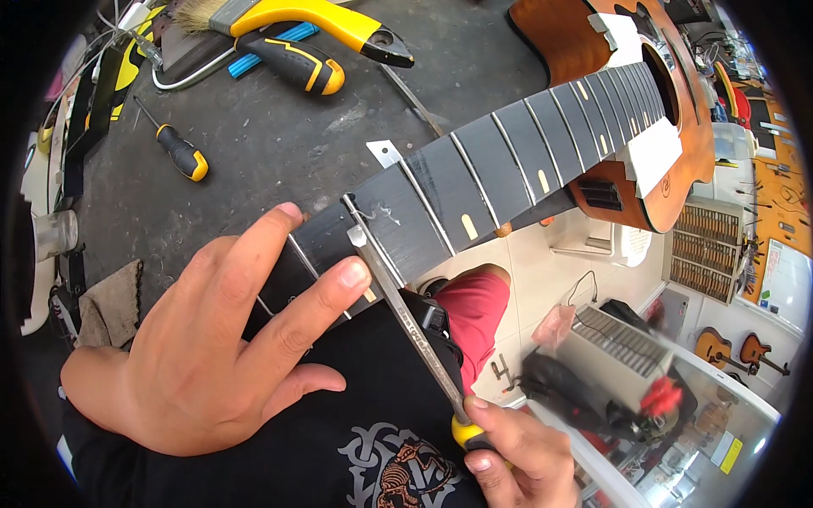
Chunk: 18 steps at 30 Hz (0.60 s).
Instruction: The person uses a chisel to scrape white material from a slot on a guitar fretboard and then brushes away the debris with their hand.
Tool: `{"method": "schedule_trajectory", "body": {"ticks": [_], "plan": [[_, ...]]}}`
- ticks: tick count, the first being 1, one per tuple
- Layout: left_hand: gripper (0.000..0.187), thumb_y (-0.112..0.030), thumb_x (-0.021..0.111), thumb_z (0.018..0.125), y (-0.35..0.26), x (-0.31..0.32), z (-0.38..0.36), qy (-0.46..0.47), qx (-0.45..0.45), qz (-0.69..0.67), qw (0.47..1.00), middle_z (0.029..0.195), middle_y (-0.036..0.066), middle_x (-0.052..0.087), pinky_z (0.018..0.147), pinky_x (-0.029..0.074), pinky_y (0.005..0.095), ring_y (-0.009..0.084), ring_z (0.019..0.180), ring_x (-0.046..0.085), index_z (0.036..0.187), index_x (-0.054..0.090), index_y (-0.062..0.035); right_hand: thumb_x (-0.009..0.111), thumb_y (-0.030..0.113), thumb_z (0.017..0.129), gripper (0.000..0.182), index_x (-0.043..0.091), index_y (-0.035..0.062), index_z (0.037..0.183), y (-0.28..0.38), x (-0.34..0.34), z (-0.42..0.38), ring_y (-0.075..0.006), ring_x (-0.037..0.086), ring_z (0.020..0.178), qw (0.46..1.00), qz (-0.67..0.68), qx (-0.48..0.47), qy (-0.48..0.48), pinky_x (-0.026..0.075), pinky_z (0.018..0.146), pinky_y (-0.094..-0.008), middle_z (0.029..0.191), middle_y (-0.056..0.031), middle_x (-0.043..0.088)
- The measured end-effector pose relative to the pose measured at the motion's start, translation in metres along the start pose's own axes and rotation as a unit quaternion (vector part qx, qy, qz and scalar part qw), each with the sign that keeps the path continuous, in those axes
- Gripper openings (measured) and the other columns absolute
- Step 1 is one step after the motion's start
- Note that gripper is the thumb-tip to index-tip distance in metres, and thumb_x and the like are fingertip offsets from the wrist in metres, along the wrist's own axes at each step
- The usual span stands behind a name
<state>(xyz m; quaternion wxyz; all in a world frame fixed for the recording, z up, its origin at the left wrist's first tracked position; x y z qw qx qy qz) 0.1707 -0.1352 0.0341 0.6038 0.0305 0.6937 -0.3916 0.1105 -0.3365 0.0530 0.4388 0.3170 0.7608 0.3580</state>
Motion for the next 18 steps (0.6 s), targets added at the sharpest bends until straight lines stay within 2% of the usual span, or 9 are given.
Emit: {"method": "schedule_trajectory", "body": {"ticks": [18], "plan": [[0.087,-0.028,0.086,0.063,-0.0008,-0.0003,0.0009,0.006,0.003,0.008,1.0,0.136,0.03,0.048,0.079,0.053,0.0413,0.0375,0.095,0.059,0.143,0.058,-0.0118,0.062,0.015,0.101,0.043,0.057,-0.0101,0.135,-0.0008,0.0008,0.0015,-0.0251,0.067,0.11,1.0,0.01,-0.005,0.01,0.045,0.099,-0.0317,0.122,-0.0223,0.069]]}}
Point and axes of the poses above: each hand's wrist, its own z-axis towards the middle knuckle, its own x-axis out of the palm, y = z × x, the point moved 9 cm from there along z, towards the middle knuckle
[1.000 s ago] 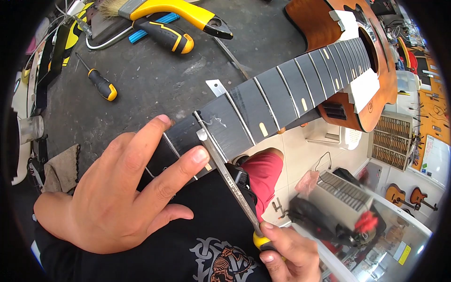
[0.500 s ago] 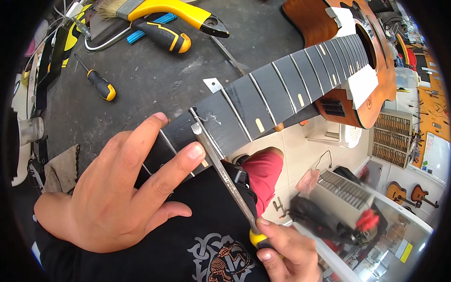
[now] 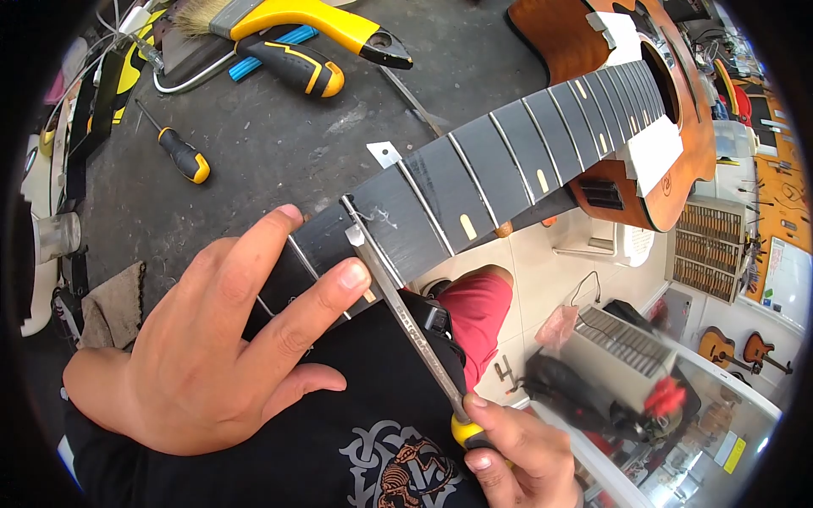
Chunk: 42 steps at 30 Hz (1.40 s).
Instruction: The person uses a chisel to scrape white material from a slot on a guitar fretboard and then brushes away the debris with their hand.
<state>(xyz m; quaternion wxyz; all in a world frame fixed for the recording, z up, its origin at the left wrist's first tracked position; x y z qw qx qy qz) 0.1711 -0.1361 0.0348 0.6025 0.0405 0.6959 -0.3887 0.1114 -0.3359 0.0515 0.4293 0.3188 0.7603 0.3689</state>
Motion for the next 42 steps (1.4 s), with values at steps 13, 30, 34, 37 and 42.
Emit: {"method": "schedule_trajectory", "body": {"ticks": [13,30,34,37,42], "plan": [[0.086,-0.029,0.086,0.064,-0.0002,0.0007,-0.0007,-0.001,0.004,0.005,1.0,0.137,0.03,0.047,0.079,0.053,0.0412,0.0379,0.093,0.058,0.143,0.057,-0.0115,0.061,0.012,0.101,0.042,0.056,-0.0104,0.136,0.0011,0.0024,0.0011,-0.0262,0.067,0.111,1.0,-0.012,-0.023,0.006,0.046,0.101,-0.0326,0.124,-0.0228,0.068],[0.085,-0.029,0.086,0.063,0.0003,0.0001,-0.0001,-0.001,-0.003,0.0,1.0,0.137,0.029,0.048,0.079,0.053,0.0411,0.0375,0.094,0.058,0.143,0.058,-0.0129,0.061,0.012,0.101,0.042,0.056,-0.0108,0.136,0.0024,0.0016,0.0021,-0.0256,0.067,0.108,1.0,0.002,-0.02,0.01,0.046,0.098,-0.0317,0.122,-0.0223,0.069],[0.085,-0.029,0.086,0.063,0.0007,-0.0008,0.0003,-0.002,-0.005,0.0,1.0,0.137,0.029,0.048,0.079,0.053,0.041,0.0375,0.094,0.059,0.142,0.059,-0.0126,0.061,0.012,0.101,0.041,0.057,-0.0107,0.135,0.001,0.0004,-0.0002,-0.0257,0.067,0.11,1.0,0.008,-0.005,0.005,0.046,0.1,-0.032,0.124,-0.0224,0.068],[0.084,-0.029,0.086,0.063,0.0003,-0.0003,-0.0002,-0.004,-0.001,0.005,1.0,0.137,0.029,0.048,0.079,0.053,0.0411,0.0377,0.095,0.059,0.142,0.059,-0.0122,0.061,0.011,0.101,0.041,0.056,-0.0105,0.135,0.0011,0.0015,0.0029,-0.0259,0.066,0.112,1.0,0.009,-0.009,0.007,0.045,0.101,-0.0322,0.125,-0.0227,0.067],[0.084,-0.03,0.086,0.064,-0.0004,0.0006,-0.0006,0.0,0.001,0.008,1.0,0.137,0.029,0.047,0.079,0.053,0.0411,0.0376,0.095,0.059,0.142,0.059,-0.0118,0.06,0.009,0.101,0.041,0.056,-0.0104,0.136,0.0014,0.0024,0.0027,-0.0261,0.066,0.113,1.0,0.011,-0.015,0.016,0.044,0.101,-0.0321,0.126,-0.0229,0.067]]}}
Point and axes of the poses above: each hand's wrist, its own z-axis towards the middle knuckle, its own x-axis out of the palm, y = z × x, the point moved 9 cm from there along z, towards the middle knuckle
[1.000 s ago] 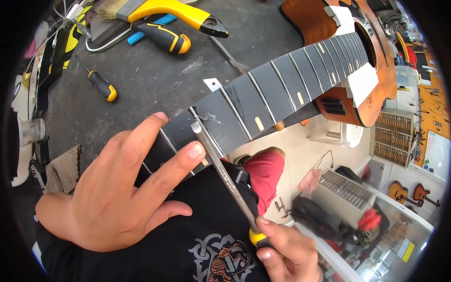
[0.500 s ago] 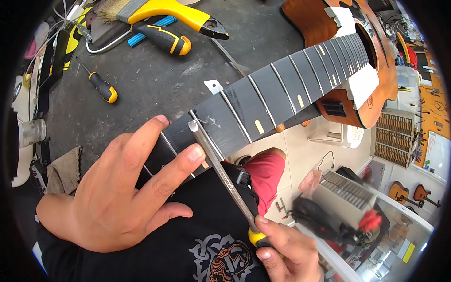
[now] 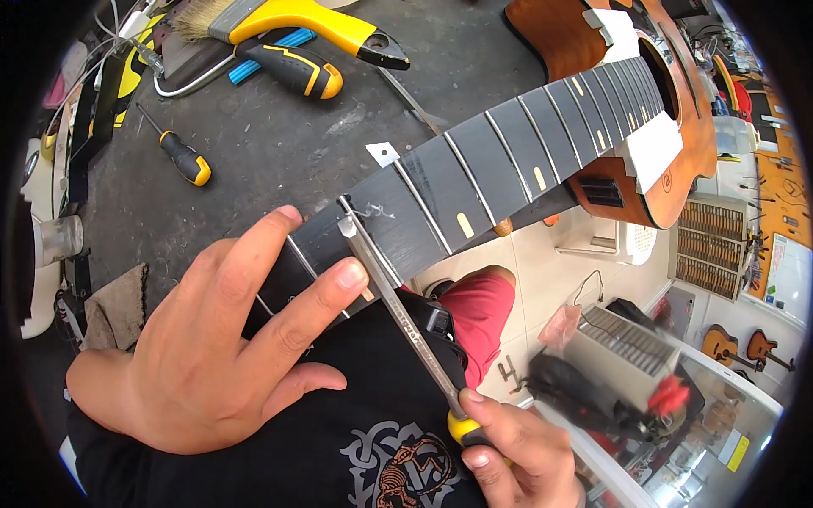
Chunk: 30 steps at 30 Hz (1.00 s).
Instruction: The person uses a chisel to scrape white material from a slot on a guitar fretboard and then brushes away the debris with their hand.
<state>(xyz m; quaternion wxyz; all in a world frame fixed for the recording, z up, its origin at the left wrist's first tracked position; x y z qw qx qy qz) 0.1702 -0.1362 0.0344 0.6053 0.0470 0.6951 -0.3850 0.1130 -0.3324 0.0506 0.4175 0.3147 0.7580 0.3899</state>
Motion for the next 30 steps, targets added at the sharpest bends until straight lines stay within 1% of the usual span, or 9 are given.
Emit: {"method": "schedule_trajectory", "body": {"ticks": [3,8,12,14,17,27,30], "plan": [[0.084,-0.03,0.085,0.065,-0.0003,-0.0006,-0.0001,-0.002,0.002,0.004,1.0,0.138,0.029,0.047,0.079,0.053,0.041,0.0376,0.095,0.059,0.143,0.058,-0.0119,0.059,0.009,0.1,0.041,0.056,-0.0105,0.136,0.0011,-0.0007,0.0004,-0.0261,0.066,0.111,1.0,0.0,0.001,-0.001,0.044,0.101,-0.0318,0.125,-0.023,0.067],[0.084,-0.03,0.085,0.066,-0.0005,-0.001,0.0,0.003,0.003,0.01,1.0,0.138,0.029,0.047,0.079,0.053,0.041,0.0376,0.096,0.059,0.143,0.057,-0.0121,0.06,0.009,0.1,0.041,0.055,-0.0104,0.136,0.0021,0.0006,0.0034,-0.0252,0.067,0.105,1.0,-0.013,-0.001,0.005,0.046,0.097,-0.0313,0.121,-0.0219,0.068],[0.085,-0.03,0.085,0.066,0.0006,-0.0005,-0.0004,0.006,0.001,0.005,1.0,0.138,0.029,0.046,0.08,0.053,0.041,0.0376,0.096,0.058,0.144,0.056,-0.0123,0.06,0.009,0.1,0.042,0.055,-0.0104,0.137,0.0034,-0.0015,0.002,-0.0252,0.067,0.106,1.0,-0.027,-0.011,-0.004,0.046,0.098,-0.0313,0.121,-0.022,0.068],[0.085,-0.03,0.085,0.066,-0.0001,-0.0004,0.0003,0.005,0.004,0.005,1.0,0.138,0.029,0.046,0.08,0.053,0.041,0.0377,0.096,0.058,0.144,0.056,-0.0124,0.059,0.009,0.101,0.041,0.055,-0.0104,0.137,0.003,-0.0003,0.0045,-0.0261,0.067,0.11,1.0,-0.015,0.009,0.016,0.045,0.1,-0.0315,0.124,-0.023,0.068],[0.085,-0.03,0.085,0.067,0.0007,-0.0007,-0.0006,0.007,0.007,0.006,1.0,0.138,0.029,0.046,0.08,0.053,0.0414,0.038,0.095,0.058,0.145,0.056,-0.0123,0.059,0.009,0.101,0.041,0.055,-0.0102,0.137,0.0021,0.0009,0.0041,-0.0265,0.066,0.113,1.0,-0.011,-0.006,0.008,0.044,0.101,-0.0313,0.125,-0.0232,0.067],[0.085,-0.03,0.085,0.067,-0.0001,-0.0005,-0.0008,0.005,0.009,0.002,1.0,0.138,0.029,0.046,0.08,0.053,0.0418,0.0381,0.094,0.058,0.145,0.055,-0.0118,0.058,0.007,0.1,0.041,0.055,-0.0099,0.137,0.0034,0.0,0.003,-0.0256,0.066,0.112,1.0,-0.011,0.003,0.012,0.045,0.1,-0.0315,0.125,-0.0225,0.067],[0.085,-0.03,0.085,0.067,0.0009,0.0003,-0.0011,0.007,0.008,-0.001,1.0,0.138,0.029,0.046,0.08,0.053,0.0418,0.0379,0.094,0.058,0.145,0.056,-0.0118,0.059,0.007,0.1,0.041,0.055,-0.0099,0.138,0.0033,0.0015,0.0028,-0.0254,0.066,0.112,1.0,-0.021,-0.011,0.012,0.045,0.1,-0.0315,0.124,-0.0221,0.068]]}}
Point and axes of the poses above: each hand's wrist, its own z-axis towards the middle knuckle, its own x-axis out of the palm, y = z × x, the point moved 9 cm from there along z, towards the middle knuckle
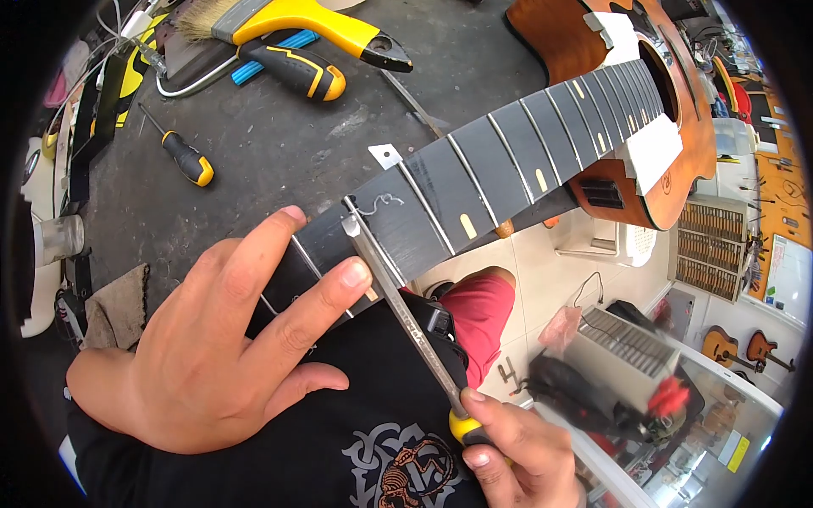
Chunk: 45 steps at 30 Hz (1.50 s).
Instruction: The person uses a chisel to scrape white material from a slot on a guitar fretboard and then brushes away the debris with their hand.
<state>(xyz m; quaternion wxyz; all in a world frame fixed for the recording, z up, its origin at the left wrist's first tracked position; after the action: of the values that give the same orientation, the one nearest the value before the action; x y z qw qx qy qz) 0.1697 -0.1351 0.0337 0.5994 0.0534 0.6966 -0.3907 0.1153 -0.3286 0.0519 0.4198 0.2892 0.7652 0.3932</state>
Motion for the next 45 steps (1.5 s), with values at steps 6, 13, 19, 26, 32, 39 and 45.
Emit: {"method": "schedule_trajectory", "body": {"ticks": [6,13,19,26,32,39,45], "plan": [[0.086,-0.029,0.086,0.065,-0.001,-0.0008,0.0008,-0.001,-0.001,0.004,1.0,0.138,0.029,0.046,0.08,0.053,0.0417,0.0379,0.095,0.058,0.145,0.056,-0.0121,0.059,0.007,0.1,0.042,0.054,-0.0103,0.138,0.0001,0.0,0.0012,-0.026,0.066,0.112,1.0,0.001,0.0,-0.009,0.045,0.1,-0.0315,0.124,-0.0228,0.068],[0.086,-0.03,0.085,0.066,-0.0004,-0.0001,0.0005,-0.006,0.003,0.002,1.0,0.137,0.029,0.047,0.08,0.053,0.042,0.0383,0.095,0.058,0.144,0.056,-0.0128,0.06,0.008,0.1,0.042,0.054,-0.011,0.137,0.0015,-0.0004,0.0036,-0.027,0.066,0.112,1.0,0.006,0.003,-0.005,0.045,0.1,-0.0318,0.124,-0.0237,0.067],[0.087,-0.029,0.086,0.065,0.0003,-0.0006,0.0006,-0.001,-0.01,-0.007,1.0,0.138,0.029,0.046,0.08,0.053,0.0422,0.0382,0.095,0.058,0.145,0.055,-0.0134,0.06,0.01,0.1,0.042,0.055,-0.0107,0.137,0.0056,-0.002,0.0052,-0.0265,0.066,0.111,1.0,-0.009,0.009,-0.006,0.045,0.1,-0.0319,0.123,-0.0231,0.068],[0.087,-0.027,0.086,0.065,0.0007,0.0,-0.0001,0.0,-0.004,-0.007,1.0,0.139,0.028,0.046,0.08,0.053,0.0416,0.0373,0.095,0.058,0.145,0.056,-0.0134,0.06,0.01,0.1,0.042,0.055,-0.0102,0.137,0.0026,-0.0011,0.0035,-0.0254,0.067,0.11,1.0,0.004,0.008,-0.012,0.045,0.1,-0.0312,0.122,-0.022,0.069],[0.088,-0.027,0.087,0.064,0.0014,0.0001,0.0011,0.001,-0.005,-0.018,1.0,0.139,0.028,0.045,0.079,0.053,0.0415,0.0372,0.096,0.058,0.144,0.056,-0.0133,0.059,0.01,0.101,0.042,0.055,-0.0102,0.137,0.0031,-0.0008,0.0033,-0.0243,0.067,0.107,1.0,-0.001,0.007,-0.019,0.045,0.098,-0.0307,0.12,-0.0211,0.069],[0.088,-0.027,0.087,0.063,0.0004,-0.001,0.0012,0.004,-0.008,-0.017,1.0,0.139,0.028,0.045,0.08,0.053,0.0415,0.0373,0.096,0.058,0.145,0.055,-0.0132,0.059,0.01,0.101,0.042,0.055,-0.0106,0.137,0.0054,-0.0014,0.0045,-0.0241,0.067,0.106,1.0,-0.001,-0.003,-0.017,0.045,0.098,-0.0307,0.119,-0.0213,0.069],[0.089,-0.026,0.087,0.064,0.0009,-0.0008,0.0006,0.0,-0.003,-0.008,1.0,0.139,0.028,0.045,0.08,0.053,0.0415,0.0375,0.096,0.058,0.146,0.055,-0.0135,0.058,0.009,0.101,0.042,0.054,-0.0106,0.137,0.0062,-0.0004,0.0069,-0.0245,0.066,0.108,1.0,-0.011,0.007,-0.006,0.045,0.099,-0.0311,0.121,-0.0218,0.068]]}}
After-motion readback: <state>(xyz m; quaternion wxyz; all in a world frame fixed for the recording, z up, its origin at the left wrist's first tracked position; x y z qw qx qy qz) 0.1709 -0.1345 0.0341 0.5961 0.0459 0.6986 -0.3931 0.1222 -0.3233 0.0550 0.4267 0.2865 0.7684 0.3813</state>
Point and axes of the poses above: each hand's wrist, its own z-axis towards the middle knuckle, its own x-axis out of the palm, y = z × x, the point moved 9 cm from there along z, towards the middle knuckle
